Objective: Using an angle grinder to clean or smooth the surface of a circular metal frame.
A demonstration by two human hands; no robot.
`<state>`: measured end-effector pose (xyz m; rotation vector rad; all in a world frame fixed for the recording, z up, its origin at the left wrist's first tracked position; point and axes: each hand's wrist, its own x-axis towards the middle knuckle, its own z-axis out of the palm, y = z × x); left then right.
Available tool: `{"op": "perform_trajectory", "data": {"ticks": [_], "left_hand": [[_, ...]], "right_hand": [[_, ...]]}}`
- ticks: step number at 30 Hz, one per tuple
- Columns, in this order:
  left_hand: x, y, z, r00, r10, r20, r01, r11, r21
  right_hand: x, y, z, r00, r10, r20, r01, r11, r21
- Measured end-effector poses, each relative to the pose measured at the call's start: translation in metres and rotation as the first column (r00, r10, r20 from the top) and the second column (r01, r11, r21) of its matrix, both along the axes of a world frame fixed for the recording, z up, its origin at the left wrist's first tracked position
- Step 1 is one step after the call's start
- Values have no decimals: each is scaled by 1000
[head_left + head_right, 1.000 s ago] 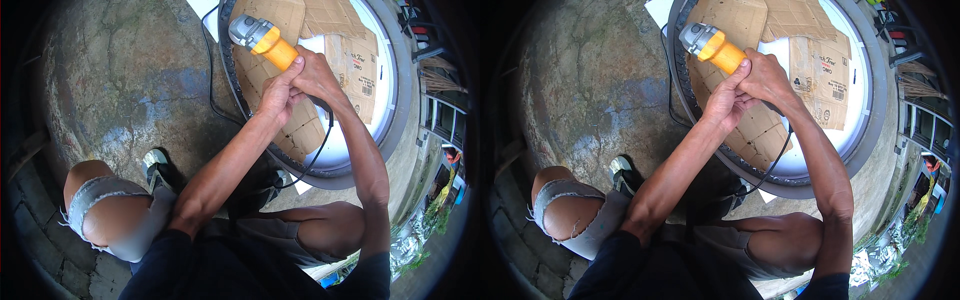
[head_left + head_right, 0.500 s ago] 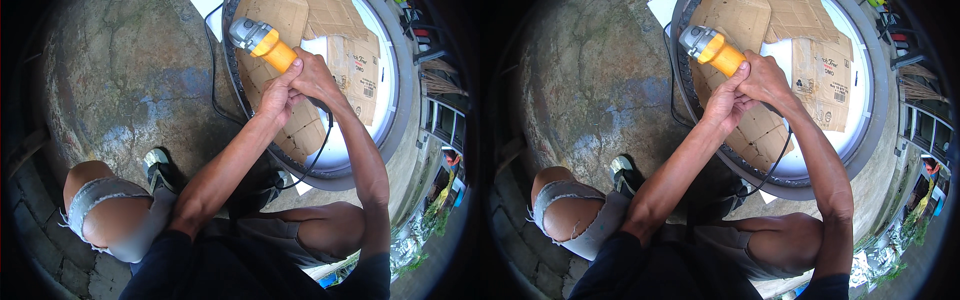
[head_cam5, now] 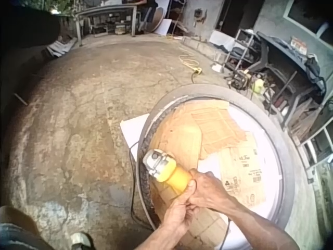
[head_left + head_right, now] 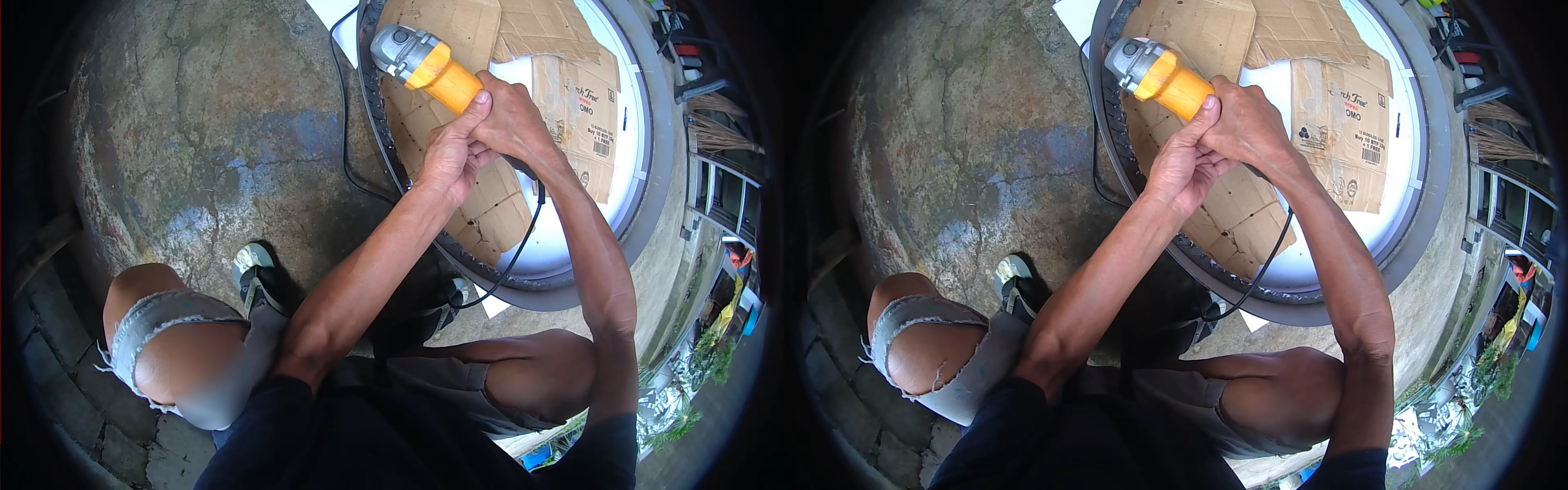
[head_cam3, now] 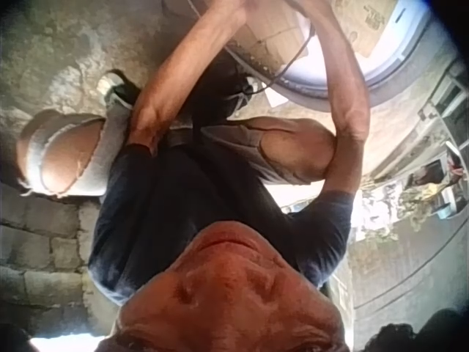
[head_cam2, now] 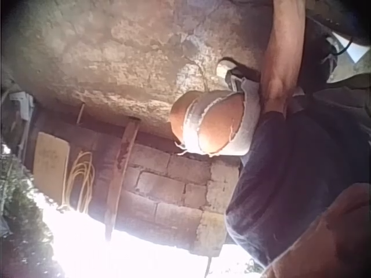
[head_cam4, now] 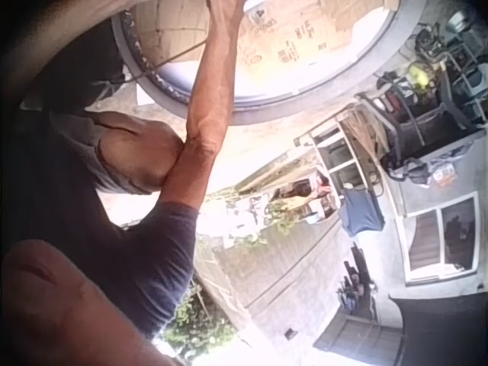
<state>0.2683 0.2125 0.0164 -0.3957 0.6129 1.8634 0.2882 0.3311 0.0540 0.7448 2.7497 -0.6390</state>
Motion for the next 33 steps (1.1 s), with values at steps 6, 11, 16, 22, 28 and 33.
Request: {"op": "perform_trajectory", "data": {"ticks": [6, 11, 16, 22, 28, 33], "left_hand": [[-3, -1, -1, 1000, 0, -2, 0, 1000, 1], [-2, 0, 0, 1000, 1, 0, -1, 1000, 4], [0, 1, 2, 1000, -11, 7, 11, 1000, 1], [-2, -1, 0, 1000, -13, 5, 13, 1000, -4], [-1, 1, 1, 1000, -9, 18, 9, 1000, 9], [-1, 1, 0, 1000, -5, 14, 5, 1000, 7]], "right_hand": [[-3, 0, -3, 1000, 0, -6, 0, 1000, 6], [-3, 1, 1, 1000, 3, -4, -3, 1000, -2], [-1, 2, 3, 1000, 23, -6, -23, 1000, 2], [-3, 2, -1, 1000, -5, 1, 5, 1000, -17], [-1, 3, 3, 1000, -19, 13, 19, 1000, -3], [-1, 3, -1, 1000, -16, -24, 16, 1000, -10]]}}
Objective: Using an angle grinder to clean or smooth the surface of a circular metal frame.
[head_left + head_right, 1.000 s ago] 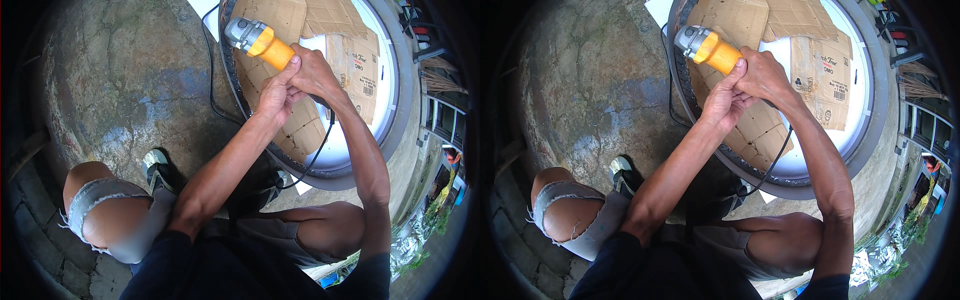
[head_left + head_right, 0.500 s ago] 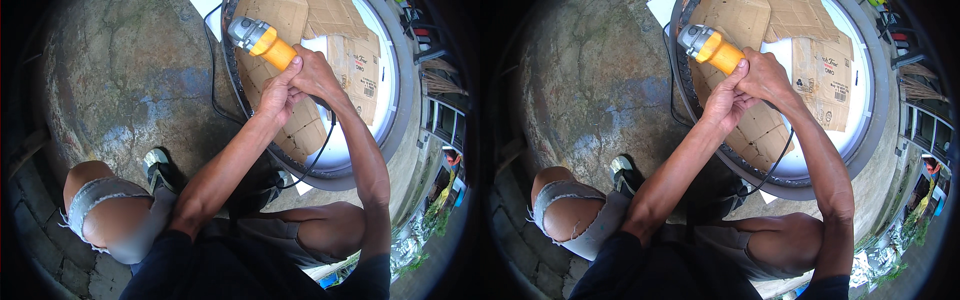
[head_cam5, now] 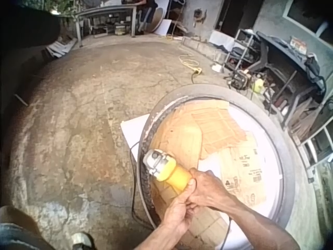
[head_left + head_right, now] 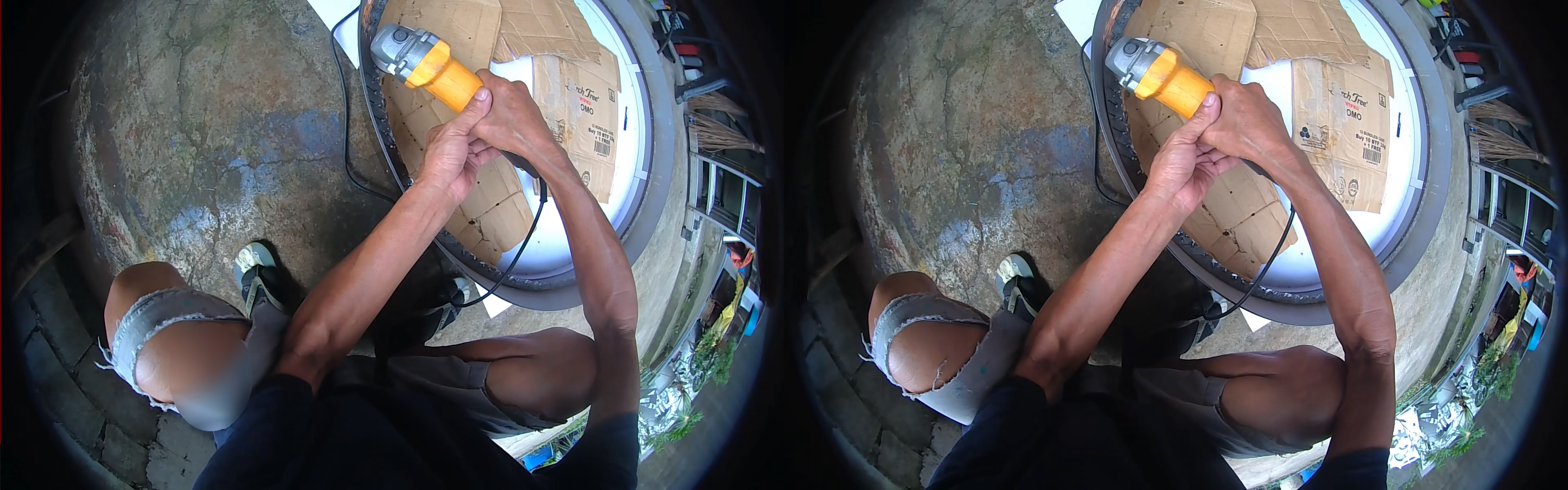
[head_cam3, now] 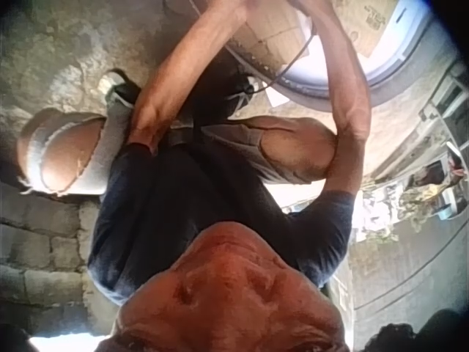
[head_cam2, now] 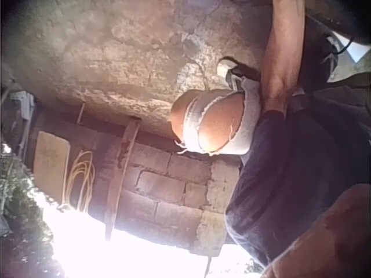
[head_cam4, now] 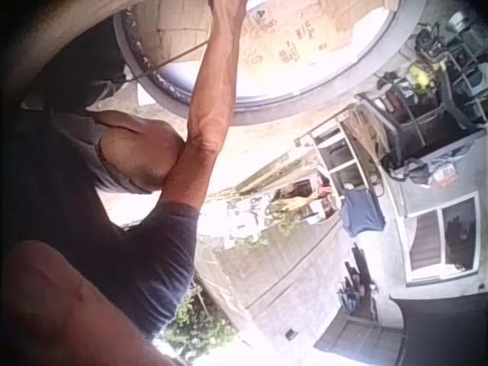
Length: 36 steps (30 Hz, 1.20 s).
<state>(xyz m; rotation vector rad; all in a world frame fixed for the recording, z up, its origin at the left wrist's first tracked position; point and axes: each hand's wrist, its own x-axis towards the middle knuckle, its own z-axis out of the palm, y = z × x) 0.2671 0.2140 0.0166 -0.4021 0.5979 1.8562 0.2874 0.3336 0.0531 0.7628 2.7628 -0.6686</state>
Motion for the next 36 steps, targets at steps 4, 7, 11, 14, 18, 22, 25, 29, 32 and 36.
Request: {"op": "perform_trajectory", "data": {"ticks": [4, 7, 11, 14, 18, 22, 25, 29, 32, 36], "left_hand": [[-1, -2, -1, 1000, 3, 0, -3, 1000, 1], [0, -3, -1, 1000, -2, -5, 2, 1000, -11], [9, -2, -1, 1000, -10, -10, 10, 1000, -15], [12, -1, -1, 1000, -10, -11, 10, 999, -30], [12, -4, -2, 1000, 12, -24, -13, 998, -61], [12, -3, -1, 1000, -1, -24, 0, 998, -60], [10, -2, -3, 1000, 7, -25, -8, 999, -52], [12, -5, -2, 999, 25, -22, -26, 998, -50], [13, -3, -1, 1000, 4, -22, -5, 999, -46], [12, -4, -4, 1000, 16, -26, -17, 997, -69]], "right_hand": [[0, 0, 2, 998, 64, 17, -64, 998, -10], [-1, -4, 3, 1000, -17, 26, 17, 1000, -9], [7, 0, 3, 999, 31, 38, -29, 998, -52], [12, 2, 0, 1000, 26, 17, -25, 997, -70], [11, 0, -5, 1000, 25, 7, -25, 996, -86], [11, 1, -2, 999, 44, 18, -42, 996, -82], [10, -1, -4, 1000, 23, 7, -23, 998, -50], [9, -2, -4, 999, 43, 1, -43, 998, -53], [11, 2, -4, 999, 51, -8, -52, 997, -48], [10, 0, -9, 999, 47, -8, -47, 997, -55]]}}
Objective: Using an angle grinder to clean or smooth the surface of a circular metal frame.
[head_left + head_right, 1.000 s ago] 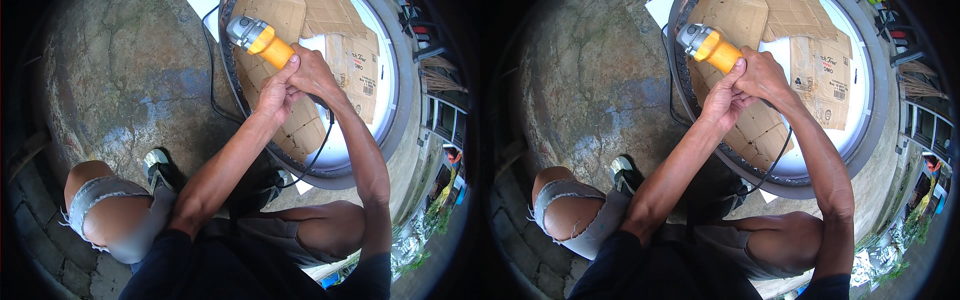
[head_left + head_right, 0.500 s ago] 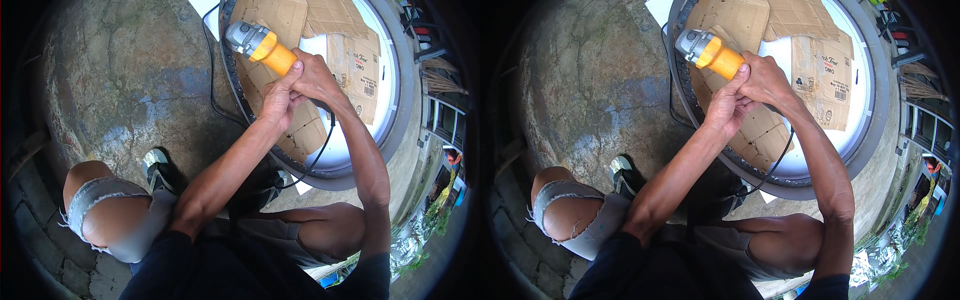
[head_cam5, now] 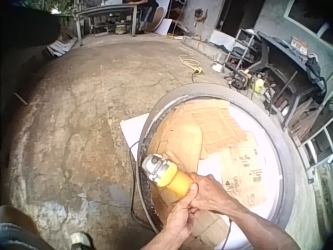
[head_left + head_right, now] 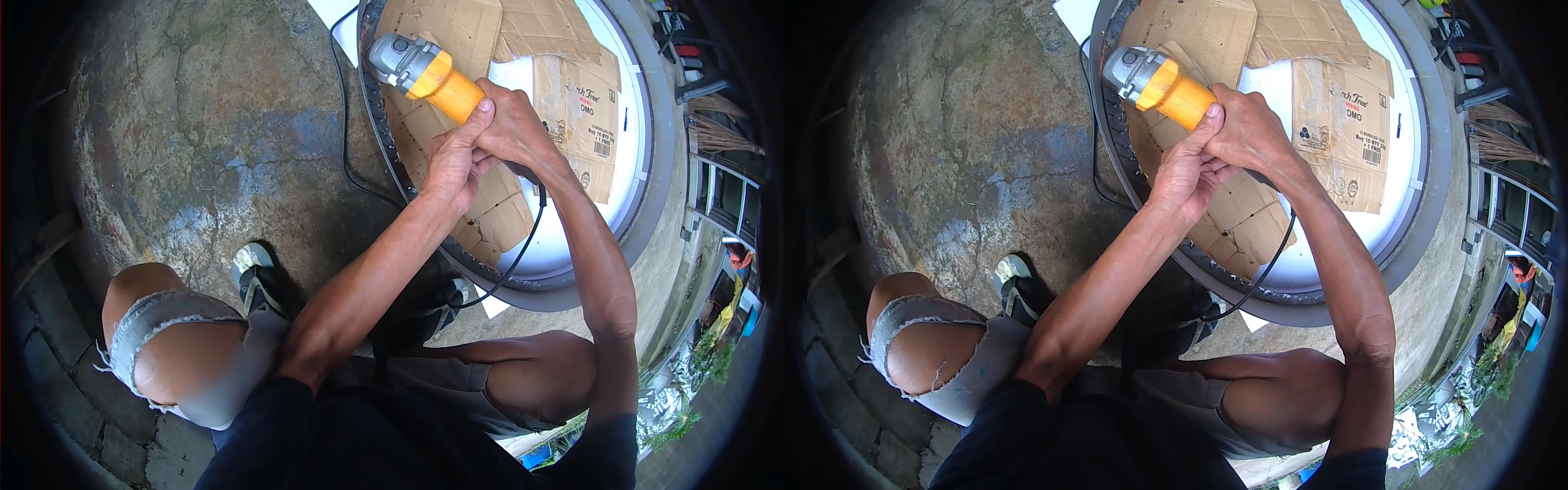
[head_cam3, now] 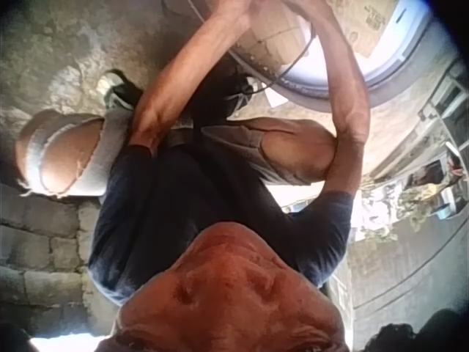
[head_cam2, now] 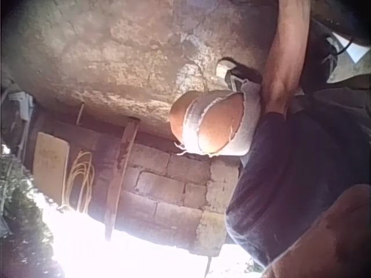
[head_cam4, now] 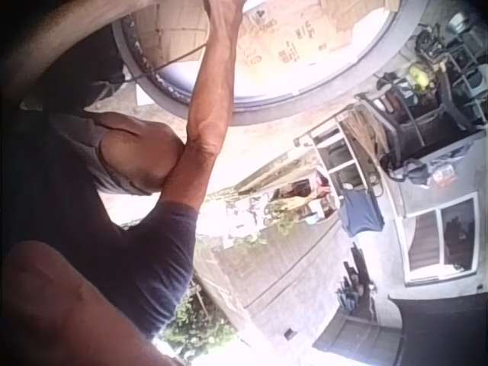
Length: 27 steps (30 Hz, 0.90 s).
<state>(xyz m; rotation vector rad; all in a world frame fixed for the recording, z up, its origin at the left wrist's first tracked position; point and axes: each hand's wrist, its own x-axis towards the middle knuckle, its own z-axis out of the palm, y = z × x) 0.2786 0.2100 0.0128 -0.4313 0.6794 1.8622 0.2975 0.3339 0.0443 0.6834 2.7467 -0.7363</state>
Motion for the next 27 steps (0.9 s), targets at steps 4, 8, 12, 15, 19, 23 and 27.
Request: {"op": "perform_trajectory", "data": {"ticks": [4, 8, 12, 15, 19, 23, 27], "left_hand": [[2, 0, 2, 1000, -7, -2, 7, 1000, -6], [1, 0, 0, 1000, -29, 0, 29, 1000, -4], [4, -2, 2, 1000, -12, -2, 12, 1000, -16], [4, -1, 1, 1000, -19, -8, 19, 1000, -5], [6, -1, -1, 1000, -30, -1, 30, 1000, 2], [7, -1, -1, 1000, -26, 5, 26, 1000, 15], [8, -2, -2, 1000, -25, 7, 25, 1000, 13]], "right_hand": [[1, -1, 6, 1000, 17, 20, -17, 1000, -16], [3, -1, 3, 1000, -14, 1, 14, 1000, -18], [4, -2, 7, 999, 9, 41, -8, 1000, -25], [4, -3, 4, 999, -34, 22, 34, 999, -10], [5, -3, 8, 1000, -24, 16, 25, 1000, -17], [9, -3, 5, 999, -25, 30, 25, 1000, -7], [8, -4, 8, 999, -18, 45, 18, 1000, -6]]}}
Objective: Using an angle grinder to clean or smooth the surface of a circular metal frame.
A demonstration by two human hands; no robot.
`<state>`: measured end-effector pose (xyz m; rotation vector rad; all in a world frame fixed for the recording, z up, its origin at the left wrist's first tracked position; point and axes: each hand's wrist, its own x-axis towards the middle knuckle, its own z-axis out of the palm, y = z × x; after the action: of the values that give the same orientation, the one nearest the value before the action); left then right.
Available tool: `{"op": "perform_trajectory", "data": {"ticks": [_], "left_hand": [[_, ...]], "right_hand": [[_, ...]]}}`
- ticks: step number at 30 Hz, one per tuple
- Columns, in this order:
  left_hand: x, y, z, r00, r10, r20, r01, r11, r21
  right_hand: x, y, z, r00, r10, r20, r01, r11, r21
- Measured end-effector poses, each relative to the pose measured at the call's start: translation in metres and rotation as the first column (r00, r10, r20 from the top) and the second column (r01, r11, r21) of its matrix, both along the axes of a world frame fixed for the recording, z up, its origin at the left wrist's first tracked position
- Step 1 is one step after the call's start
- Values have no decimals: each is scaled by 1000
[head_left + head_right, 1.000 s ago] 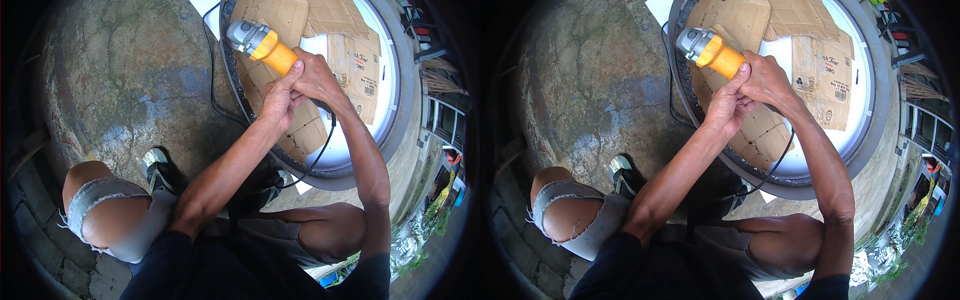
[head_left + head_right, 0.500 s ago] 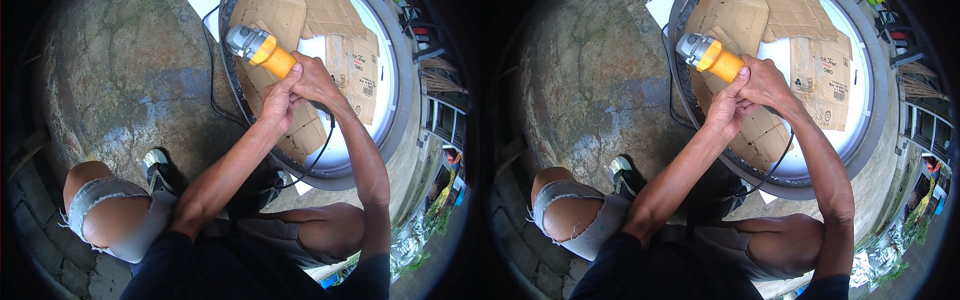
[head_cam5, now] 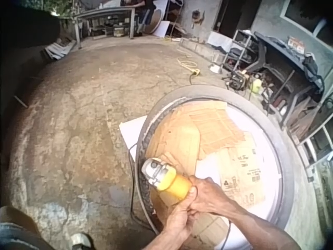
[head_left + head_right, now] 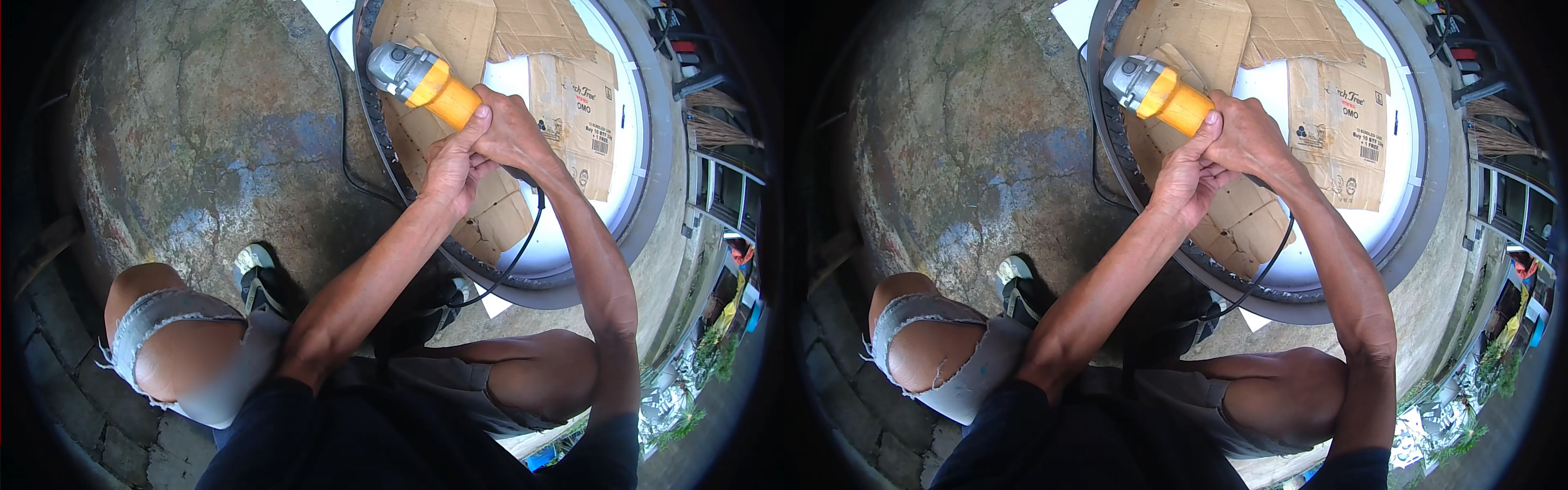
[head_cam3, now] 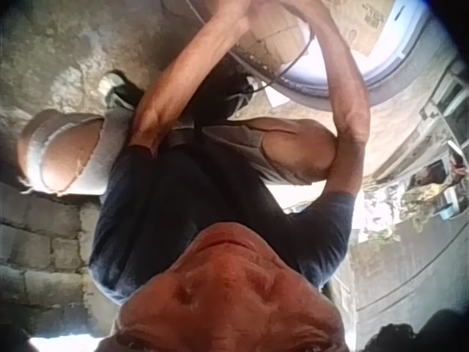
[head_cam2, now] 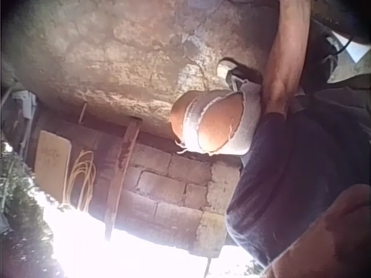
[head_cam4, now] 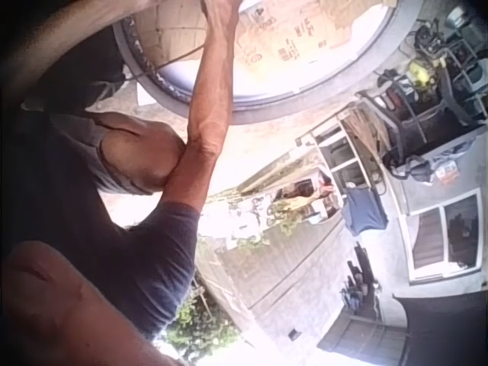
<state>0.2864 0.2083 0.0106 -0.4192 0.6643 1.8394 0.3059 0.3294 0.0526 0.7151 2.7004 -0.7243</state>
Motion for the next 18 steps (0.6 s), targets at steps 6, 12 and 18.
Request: {"op": "perform_trajectory", "data": {"ticks": [6, 12, 18], "left_hand": [[0, 0, -2, 1000, 8, 2, -8, 1000, 30], [-5, 3, -1, 1000, 7, 28, -9, 998, 64], [-2, 0, 3, 1000, -11, -8, 11, 999, 43]], "right_hand": [[1, -3, 0, 1000, -24, 11, 25, 1000, -11], [0, -1, -3, 999, -28, -33, 29, 998, 57], [1, -2, 3, 999, -24, -43, 26, 999, 37]]}}
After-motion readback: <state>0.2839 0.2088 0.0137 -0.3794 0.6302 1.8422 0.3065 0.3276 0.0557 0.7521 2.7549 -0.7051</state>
